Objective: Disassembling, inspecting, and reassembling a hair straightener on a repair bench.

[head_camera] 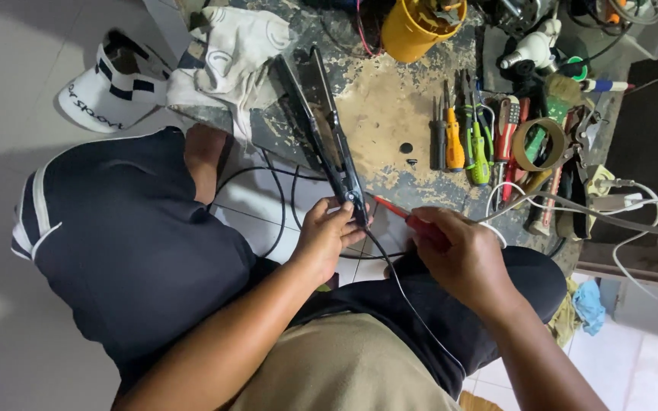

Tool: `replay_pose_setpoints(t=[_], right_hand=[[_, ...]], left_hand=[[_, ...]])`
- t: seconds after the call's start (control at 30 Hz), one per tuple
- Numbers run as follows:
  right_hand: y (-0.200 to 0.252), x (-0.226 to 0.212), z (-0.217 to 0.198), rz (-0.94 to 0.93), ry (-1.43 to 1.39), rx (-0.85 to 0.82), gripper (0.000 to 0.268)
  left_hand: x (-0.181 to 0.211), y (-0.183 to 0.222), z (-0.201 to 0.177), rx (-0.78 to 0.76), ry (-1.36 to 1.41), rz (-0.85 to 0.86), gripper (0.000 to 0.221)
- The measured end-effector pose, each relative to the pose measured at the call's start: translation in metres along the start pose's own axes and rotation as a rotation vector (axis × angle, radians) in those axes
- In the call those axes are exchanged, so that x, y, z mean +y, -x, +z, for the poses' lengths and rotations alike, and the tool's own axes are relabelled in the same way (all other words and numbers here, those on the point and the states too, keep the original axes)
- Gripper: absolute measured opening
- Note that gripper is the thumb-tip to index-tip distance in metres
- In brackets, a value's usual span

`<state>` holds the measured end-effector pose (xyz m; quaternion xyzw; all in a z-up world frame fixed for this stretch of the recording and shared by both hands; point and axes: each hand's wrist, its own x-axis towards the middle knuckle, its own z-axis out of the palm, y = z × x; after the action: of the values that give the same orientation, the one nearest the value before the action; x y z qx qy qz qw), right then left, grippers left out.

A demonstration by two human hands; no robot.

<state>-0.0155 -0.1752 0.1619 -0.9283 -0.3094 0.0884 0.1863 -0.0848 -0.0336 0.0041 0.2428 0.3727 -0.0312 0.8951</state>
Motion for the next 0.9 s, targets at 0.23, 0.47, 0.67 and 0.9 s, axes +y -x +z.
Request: replay_pose_setpoints(t=[0.23, 0.47, 0.67, 0.9], right_hand=[[-0.018, -0.009, -0.001, -0.097, 0.229, -0.022, 0.025], [-0.037, -0.023, -0.010, -0.149, 0.343, -0.148, 0.024], [-0.049, -0.026, -0.016, -0.096, 0.428, -0.217, 0.024], [-0.065, -0.040, -0.026, -0.149, 0.482, -0.334, 0.026]], left_hand=[[-0.011, -0.026, -0.007, 0.039, -0.057, 0.052, 0.031], [-0.014, -0.031, -0.001, 0.023, -0.146, 0.119, 0.036], [-0.011, -0.027, 0.006, 0.015, -0.231, 0.196, 0.039], [0.013, -0.013, 0.014, 0.023, -0.158, 0.050, 0.019]])
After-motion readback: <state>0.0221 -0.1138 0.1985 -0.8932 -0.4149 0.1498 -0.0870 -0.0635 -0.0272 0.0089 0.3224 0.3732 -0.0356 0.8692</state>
